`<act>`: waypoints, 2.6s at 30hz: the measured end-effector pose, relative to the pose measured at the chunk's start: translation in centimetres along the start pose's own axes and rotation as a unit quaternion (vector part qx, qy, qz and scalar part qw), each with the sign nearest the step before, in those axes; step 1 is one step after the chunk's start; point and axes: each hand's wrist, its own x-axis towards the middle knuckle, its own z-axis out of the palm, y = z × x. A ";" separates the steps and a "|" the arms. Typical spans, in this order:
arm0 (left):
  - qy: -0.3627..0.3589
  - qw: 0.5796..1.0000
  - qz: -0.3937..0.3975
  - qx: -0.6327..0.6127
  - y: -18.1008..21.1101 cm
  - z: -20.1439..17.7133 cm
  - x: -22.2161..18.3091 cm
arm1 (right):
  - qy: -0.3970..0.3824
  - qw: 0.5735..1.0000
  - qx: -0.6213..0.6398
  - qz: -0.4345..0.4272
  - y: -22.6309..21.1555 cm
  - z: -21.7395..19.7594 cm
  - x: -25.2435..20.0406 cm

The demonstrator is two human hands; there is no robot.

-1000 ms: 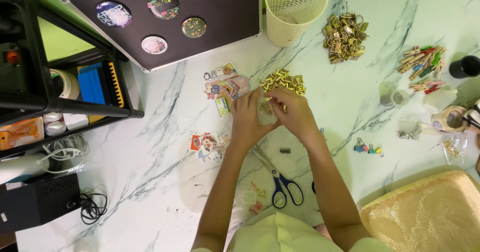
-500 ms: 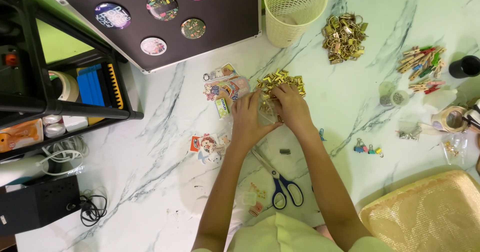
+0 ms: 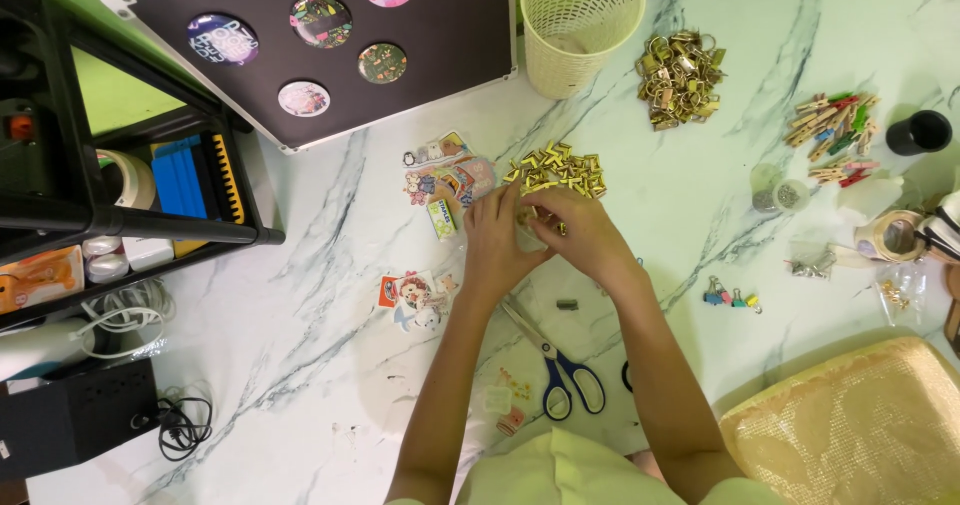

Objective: The person places small decorative items and gold star-shaped keychain clips into individual small plastic bags by hand on a white marble table.

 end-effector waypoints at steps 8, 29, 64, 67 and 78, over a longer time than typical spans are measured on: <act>0.014 1.000 0.005 -0.004 0.3 -0.9 -0.2 | 0.040 0.988 -0.134 0.060 1.9 -0.3 0.3; -0.004 1.000 0.007 -0.013 0.0 -0.7 -0.2 | 0.115 0.989 -0.089 0.024 4.0 1.5 0.4; -0.017 1.000 0.000 -0.024 0.4 0.0 -0.9 | 0.100 0.974 -0.201 0.025 5.0 1.8 -2.5; -0.019 1.000 0.000 -0.022 0.6 -0.3 -0.8 | 0.086 0.984 -0.141 0.072 3.6 0.5 -1.9; 0.009 0.998 0.013 -0.057 1.1 0.2 -0.7 | 0.006 1.000 0.024 0.013 -3.8 -1.8 -1.1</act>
